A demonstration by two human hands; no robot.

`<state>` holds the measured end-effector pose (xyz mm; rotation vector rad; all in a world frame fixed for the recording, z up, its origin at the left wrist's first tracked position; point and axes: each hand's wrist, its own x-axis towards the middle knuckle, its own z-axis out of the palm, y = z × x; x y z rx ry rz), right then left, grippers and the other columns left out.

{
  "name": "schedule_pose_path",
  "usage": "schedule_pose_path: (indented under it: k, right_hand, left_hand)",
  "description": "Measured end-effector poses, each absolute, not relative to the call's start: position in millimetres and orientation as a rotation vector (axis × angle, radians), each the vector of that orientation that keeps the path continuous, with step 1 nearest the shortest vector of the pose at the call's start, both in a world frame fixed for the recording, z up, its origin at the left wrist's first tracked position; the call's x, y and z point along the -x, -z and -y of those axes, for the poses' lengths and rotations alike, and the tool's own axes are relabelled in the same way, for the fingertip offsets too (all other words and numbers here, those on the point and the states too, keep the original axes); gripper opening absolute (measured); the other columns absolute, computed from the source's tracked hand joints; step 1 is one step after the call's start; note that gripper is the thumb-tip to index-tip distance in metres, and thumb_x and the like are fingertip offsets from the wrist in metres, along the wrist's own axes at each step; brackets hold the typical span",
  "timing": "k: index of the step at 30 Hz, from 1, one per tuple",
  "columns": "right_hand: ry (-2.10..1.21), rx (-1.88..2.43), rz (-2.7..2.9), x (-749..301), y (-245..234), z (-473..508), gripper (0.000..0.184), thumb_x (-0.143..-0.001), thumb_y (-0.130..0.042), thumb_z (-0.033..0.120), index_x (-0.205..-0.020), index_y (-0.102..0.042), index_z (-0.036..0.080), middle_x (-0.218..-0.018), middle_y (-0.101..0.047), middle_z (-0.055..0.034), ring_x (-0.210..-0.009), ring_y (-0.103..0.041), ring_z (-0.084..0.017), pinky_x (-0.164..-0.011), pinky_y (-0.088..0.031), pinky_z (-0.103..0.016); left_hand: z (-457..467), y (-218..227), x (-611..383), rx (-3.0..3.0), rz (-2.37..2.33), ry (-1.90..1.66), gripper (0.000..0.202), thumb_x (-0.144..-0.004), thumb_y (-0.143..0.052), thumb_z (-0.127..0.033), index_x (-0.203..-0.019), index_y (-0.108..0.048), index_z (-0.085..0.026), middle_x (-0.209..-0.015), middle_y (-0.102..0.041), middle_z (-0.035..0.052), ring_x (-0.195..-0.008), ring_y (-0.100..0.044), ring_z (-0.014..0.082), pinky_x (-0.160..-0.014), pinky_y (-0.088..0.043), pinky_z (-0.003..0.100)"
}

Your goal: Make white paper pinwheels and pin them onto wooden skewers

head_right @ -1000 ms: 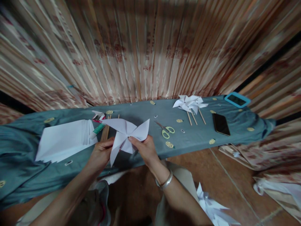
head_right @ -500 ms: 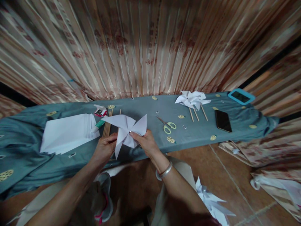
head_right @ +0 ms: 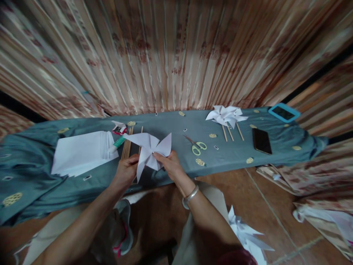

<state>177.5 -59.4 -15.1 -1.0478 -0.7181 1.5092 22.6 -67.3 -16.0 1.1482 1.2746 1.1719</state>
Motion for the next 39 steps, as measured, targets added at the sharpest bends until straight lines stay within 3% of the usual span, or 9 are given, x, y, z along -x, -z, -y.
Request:
schedule_pose_path:
  k: [8, 13, 18, 27, 32, 39]
  right_hand:
    - [-1.557, 1.006, 0.778, -186.9, 7.2, 52.5, 0.032, -0.047, -0.09, 0.033, -0.071, -0.077, 0.017, -0.072, -0.076, -0.0019, -0.063, -0.066, -0.015, -0.066, -0.054, -0.029]
    - [-1.566, 1.006, 0.789, -195.5, 5.5, 50.4, 0.033, -0.046, -0.09, 0.032, -0.073, -0.077, 0.017, -0.073, -0.077, -0.0014, -0.065, -0.067, -0.014, -0.069, -0.053, -0.027]
    - [-1.675, 1.062, 0.842, -192.1, 10.6, 51.8, 0.03, -0.047, -0.089, 0.029, -0.072, -0.077, 0.016, -0.07, -0.076, -0.0019, -0.061, -0.065, -0.013, -0.064, -0.049, -0.025]
    - [-1.725, 1.163, 0.801, -182.5, 12.7, 51.6, 0.034, -0.04, -0.091, 0.03, -0.066, -0.074, 0.014, -0.063, -0.073, 0.0, -0.056, -0.062, -0.012, -0.057, -0.046, -0.023]
    - [-1.739, 1.15, 0.816, -180.9, 15.4, 50.6, 0.036, -0.044, -0.091, 0.03, -0.073, -0.076, 0.016, -0.07, -0.075, -0.0005, -0.062, -0.064, -0.012, -0.062, -0.049, -0.025]
    - [-1.706, 1.174, 0.913, -179.9, 23.7, 46.2, 0.035, -0.044, -0.091, 0.033, -0.067, -0.072, 0.015, -0.064, -0.072, 0.0011, -0.056, -0.06, -0.011, -0.059, -0.047, -0.023]
  left_hand:
    - [77.0, 14.8, -32.0, -0.893, -1.188, -1.162, 0.039, -0.047, -0.088, -0.04, -0.074, -0.076, -0.015, -0.065, -0.07, 0.0036, -0.062, -0.061, 0.0161, -0.057, -0.048, 0.025]
    - [97.0, 11.6, -32.1, -0.844, -1.186, -1.003, 0.043, -0.054, -0.082, -0.051, -0.073, -0.074, -0.013, -0.053, -0.062, 0.0002, -0.044, -0.047, 0.008, -0.041, -0.033, 0.019]
    - [119.9, 18.3, -36.3, -0.722, -1.185, -1.032, 0.041, -0.054, -0.08, -0.049, -0.072, -0.072, -0.014, -0.05, -0.055, -0.0044, -0.039, -0.032, 0.0034, -0.039, -0.021, 0.018]
    - [125.9, 33.1, -36.2, -0.578, -1.102, -1.093, 0.045, -0.053, -0.083, -0.048, -0.077, -0.072, -0.012, -0.057, -0.059, -0.0018, -0.04, -0.035, 0.0033, -0.037, -0.019, 0.018]
    - [126.4, 35.3, -33.9, -0.532, -1.078, -1.099, 0.048, -0.051, -0.085, -0.049, -0.076, -0.073, -0.011, -0.056, -0.058, -0.0014, -0.039, -0.033, 0.003, -0.037, -0.018, 0.018]
    - [132.4, 34.5, -39.0, -0.463, -1.011, -1.097, 0.047, -0.05, -0.087, -0.045, -0.079, -0.073, -0.011, -0.058, -0.061, -0.0003, -0.042, -0.037, 0.003, -0.039, -0.02, 0.017]
